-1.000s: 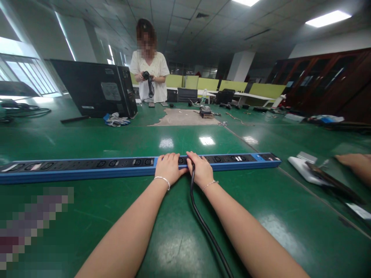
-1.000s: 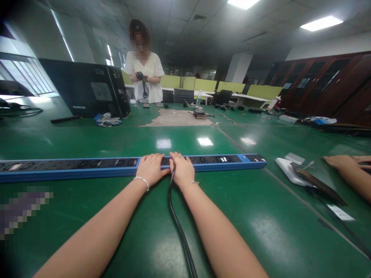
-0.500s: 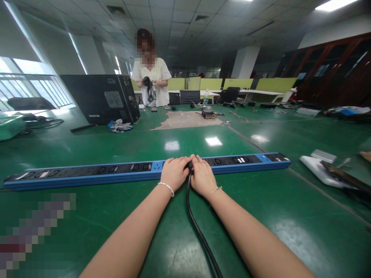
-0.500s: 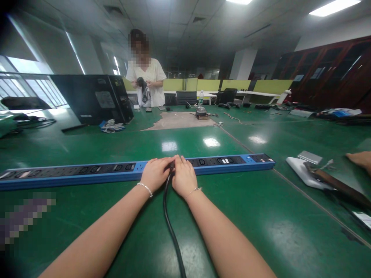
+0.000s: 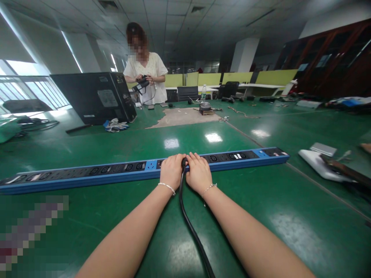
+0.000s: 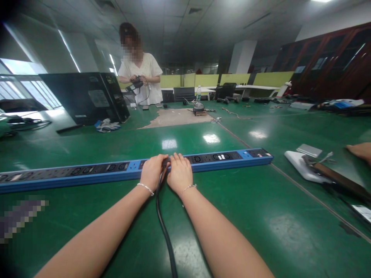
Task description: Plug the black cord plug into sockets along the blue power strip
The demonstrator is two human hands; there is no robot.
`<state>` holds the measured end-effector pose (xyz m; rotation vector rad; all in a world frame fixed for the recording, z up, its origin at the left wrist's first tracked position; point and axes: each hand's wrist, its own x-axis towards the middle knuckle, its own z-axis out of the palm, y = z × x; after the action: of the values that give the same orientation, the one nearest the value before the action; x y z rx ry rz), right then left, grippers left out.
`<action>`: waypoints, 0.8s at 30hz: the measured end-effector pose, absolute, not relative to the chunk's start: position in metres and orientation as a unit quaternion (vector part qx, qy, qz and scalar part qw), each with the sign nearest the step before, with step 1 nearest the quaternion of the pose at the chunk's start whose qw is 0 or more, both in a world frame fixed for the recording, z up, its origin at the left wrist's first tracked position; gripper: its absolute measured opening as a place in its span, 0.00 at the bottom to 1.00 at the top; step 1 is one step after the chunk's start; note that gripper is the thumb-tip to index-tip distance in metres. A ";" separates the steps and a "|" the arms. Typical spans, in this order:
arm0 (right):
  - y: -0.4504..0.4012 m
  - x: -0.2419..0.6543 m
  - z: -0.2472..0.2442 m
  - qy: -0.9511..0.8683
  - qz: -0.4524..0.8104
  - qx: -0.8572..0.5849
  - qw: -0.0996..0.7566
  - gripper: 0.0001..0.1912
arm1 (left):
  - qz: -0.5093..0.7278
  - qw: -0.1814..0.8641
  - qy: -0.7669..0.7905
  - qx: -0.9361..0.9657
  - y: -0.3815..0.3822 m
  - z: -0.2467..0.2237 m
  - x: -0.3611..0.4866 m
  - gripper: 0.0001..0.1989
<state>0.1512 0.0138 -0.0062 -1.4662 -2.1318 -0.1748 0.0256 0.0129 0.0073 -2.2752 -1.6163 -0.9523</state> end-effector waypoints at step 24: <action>0.014 0.150 -0.006 -0.788 -0.068 -0.554 0.259 0.29 | -0.398 0.040 -0.651 -0.645 -0.004 0.024 -0.076 0.16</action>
<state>0.1505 0.0138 -0.0064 -1.5014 -2.1360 -0.1837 -0.0757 -0.0042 0.0241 -1.9757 -1.9952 -1.2198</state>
